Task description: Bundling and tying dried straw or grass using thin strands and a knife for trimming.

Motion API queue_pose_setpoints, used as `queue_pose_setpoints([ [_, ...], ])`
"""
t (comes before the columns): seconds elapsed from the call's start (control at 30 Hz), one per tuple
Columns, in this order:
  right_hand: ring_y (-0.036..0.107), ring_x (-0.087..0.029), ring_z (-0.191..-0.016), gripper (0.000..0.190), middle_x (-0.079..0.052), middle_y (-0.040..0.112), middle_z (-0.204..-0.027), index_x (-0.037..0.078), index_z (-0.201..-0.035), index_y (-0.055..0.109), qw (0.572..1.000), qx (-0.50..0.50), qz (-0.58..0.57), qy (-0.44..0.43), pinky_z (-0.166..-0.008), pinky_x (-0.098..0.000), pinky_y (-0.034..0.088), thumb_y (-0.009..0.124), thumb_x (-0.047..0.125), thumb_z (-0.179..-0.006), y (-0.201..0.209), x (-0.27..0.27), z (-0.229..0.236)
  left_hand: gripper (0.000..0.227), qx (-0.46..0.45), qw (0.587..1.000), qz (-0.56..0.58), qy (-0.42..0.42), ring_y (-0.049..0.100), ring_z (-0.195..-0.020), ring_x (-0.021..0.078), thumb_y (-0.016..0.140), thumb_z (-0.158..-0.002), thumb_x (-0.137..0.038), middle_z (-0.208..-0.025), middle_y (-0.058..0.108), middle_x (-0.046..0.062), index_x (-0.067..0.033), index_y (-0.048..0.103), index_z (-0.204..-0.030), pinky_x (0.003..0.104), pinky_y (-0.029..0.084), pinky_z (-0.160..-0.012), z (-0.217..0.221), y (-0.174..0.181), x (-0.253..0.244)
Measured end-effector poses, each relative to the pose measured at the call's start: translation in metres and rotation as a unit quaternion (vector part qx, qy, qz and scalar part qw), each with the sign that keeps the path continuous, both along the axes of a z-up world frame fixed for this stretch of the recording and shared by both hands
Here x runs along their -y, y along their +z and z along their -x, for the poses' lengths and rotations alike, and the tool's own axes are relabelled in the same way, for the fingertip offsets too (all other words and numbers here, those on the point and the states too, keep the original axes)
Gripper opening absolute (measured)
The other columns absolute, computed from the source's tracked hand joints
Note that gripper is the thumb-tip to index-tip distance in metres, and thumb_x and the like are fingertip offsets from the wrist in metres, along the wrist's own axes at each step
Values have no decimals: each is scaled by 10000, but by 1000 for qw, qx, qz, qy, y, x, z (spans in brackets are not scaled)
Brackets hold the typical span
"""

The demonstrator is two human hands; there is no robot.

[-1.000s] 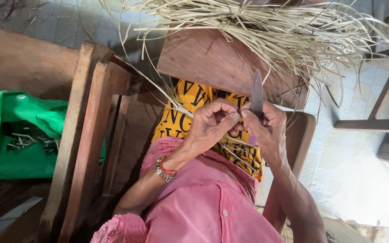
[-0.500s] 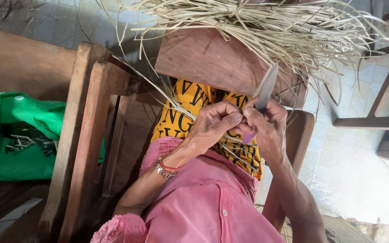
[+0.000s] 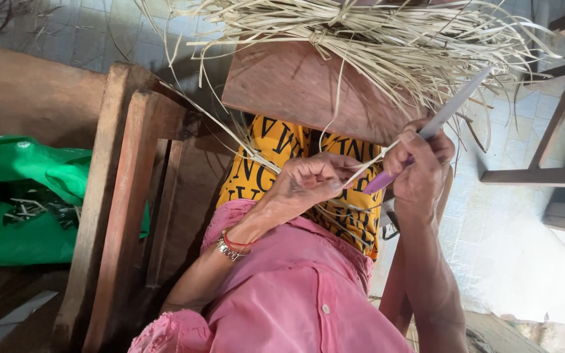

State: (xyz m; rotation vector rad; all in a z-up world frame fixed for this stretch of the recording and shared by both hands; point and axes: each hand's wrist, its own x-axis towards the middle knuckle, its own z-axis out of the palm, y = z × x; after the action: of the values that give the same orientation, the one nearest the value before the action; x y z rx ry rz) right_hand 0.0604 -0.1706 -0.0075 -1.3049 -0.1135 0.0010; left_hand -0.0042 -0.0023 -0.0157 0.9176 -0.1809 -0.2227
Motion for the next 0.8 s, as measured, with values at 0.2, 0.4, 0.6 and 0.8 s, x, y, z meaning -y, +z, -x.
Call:
queue_pose_setpoints([
  [0.2, 401, -70, -338, 55, -2, 382, -471, 43, -763, 481, 999, -6, -14, -31, -326, -206, 371, 512, 63, -804, 5, 4, -5, 28, 21, 998, -19, -55, 472, -1102, 306, 568, -766, -29, -1173, 473, 222, -37, 583, -744, 431, 404, -928, 3, -6, -7],
  [0.4, 458, -66, -360, 49, -4, 471, -489, 54, -785, 555, 1000, -22, 11, -18, -332, -174, 392, 546, 99, -802, -1, -1, 0, 239, -22, 993, -104, -47, 559, -783, 214, 586, -820, -266, -862, 545, 143, -28, 581, -850, 372, 474, -723, -6, -27, 9],
  [0.6, 452, -38, -383, 40, 14, 494, -513, 72, -796, 572, 999, -18, 32, -19, -356, -143, 391, 553, 103, -812, 4, -10, 6, 142, -39, 993, -114, 10, 522, -613, 73, 669, -761, -175, -718, 575, 80, -40, 627, -765, 173, 406, -510, -10, -21, 25],
  [0.8, 440, -39, -362, 64, 13, 470, -488, 51, -814, 542, 1000, -2, 24, 6, -356, -152, 388, 513, 102, -838, 5, -10, 4, 66, -55, 983, -139, 105, 513, -627, 48, 665, -744, -98, -748, 577, 50, -52, 627, -719, 153, 405, -543, -15, -23, 24],
])
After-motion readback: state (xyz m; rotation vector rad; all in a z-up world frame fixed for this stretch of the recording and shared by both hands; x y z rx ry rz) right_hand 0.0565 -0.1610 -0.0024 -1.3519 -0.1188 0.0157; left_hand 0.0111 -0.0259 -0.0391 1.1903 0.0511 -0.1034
